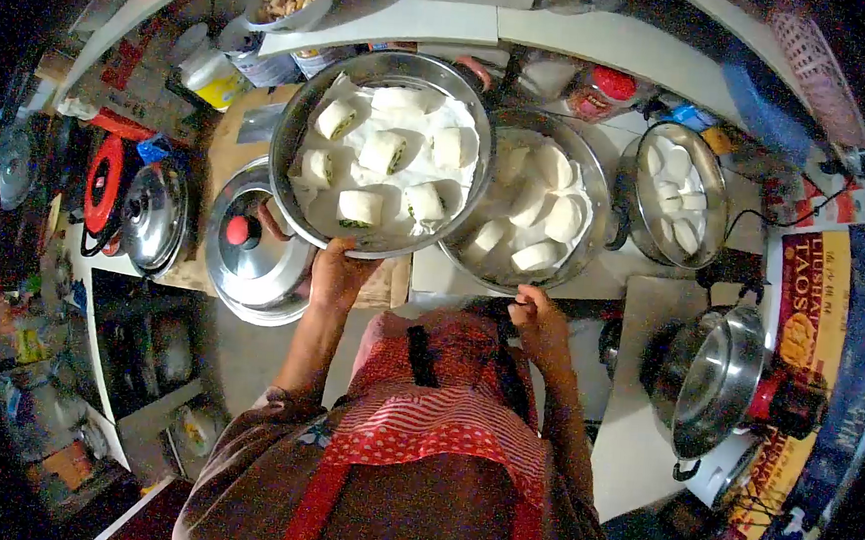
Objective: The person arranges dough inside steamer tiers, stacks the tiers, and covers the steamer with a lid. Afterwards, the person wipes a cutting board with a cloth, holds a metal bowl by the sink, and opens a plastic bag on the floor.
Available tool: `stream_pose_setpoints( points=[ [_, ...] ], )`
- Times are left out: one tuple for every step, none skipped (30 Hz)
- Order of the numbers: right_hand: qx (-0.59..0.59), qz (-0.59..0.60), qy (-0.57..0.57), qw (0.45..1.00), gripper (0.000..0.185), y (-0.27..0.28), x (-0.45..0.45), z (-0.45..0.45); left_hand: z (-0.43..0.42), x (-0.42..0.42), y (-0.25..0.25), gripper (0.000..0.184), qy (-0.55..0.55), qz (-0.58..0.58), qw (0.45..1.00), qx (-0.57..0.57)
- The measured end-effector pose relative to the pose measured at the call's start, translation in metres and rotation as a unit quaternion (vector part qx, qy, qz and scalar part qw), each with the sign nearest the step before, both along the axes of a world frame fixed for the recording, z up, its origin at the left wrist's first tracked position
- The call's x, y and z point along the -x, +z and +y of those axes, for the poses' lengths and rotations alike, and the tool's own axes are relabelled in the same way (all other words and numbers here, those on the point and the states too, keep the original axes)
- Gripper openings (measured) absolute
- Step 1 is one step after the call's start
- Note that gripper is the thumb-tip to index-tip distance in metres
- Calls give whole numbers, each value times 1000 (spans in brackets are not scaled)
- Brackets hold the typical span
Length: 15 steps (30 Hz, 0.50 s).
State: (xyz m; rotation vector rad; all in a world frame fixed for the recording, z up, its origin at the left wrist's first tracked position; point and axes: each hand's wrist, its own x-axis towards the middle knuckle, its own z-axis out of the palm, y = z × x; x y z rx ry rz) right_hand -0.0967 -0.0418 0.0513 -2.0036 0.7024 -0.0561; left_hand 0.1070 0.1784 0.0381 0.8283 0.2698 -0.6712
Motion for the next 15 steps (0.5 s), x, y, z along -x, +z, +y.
stream_pose_setpoints(
  points=[
    [-8,-1,4,1000,38,4,-2,0,0,-1,-3,46,9,5,1000,11],
    [-17,-1,10,1000,38,6,-3,0,1,-2,-7,45,19,10,1000,21],
    [-16,-2,10,1000,38,6,-3,0,3,-2,-10,45,19,8,1000,23],
    [-19,0,7,1000,38,6,-3,-1,4,-3,-13,44,26,9,999,36],
    [-22,2,5,1000,38,6,-2,-3,4,-3,-15,43,32,9,998,50],
    [-20,0,4,1000,38,6,-1,-5,3,-1,-8,40,32,5,998,46],
    [-18,7,-1,1000,38,7,1,-7,6,1,-6,40,31,4,998,47],
    [-17,13,-6,1000,38,7,2,-8,11,4,-5,43,11,8,1000,19],
    [-17,12,-8,1000,38,6,4,-11,15,7,-4,47,-9,12,1000,-10],
    [-4,10,3,1000,38,4,8,-15,17,12,-1,47,-9,-2,1000,-23],
    [8,8,13,1000,39,2,10,-17,20,16,2,47,-11,-2,1000,-25],
    [7,8,11,1000,39,-1,11,-18,21,19,5,47,-1,-3,999,-40],
    [4,-5,3,1000,40,-4,12,-20,22,24,10,47,8,-4,998,-56],
    [2,-17,-6,1000,41,-6,14,-22,24,30,17,47,4,-12,998,-58],
    [3,-16,-16,1000,41,-7,16,-23,30,35,10,47,-13,8,999,-37]
  ],
)
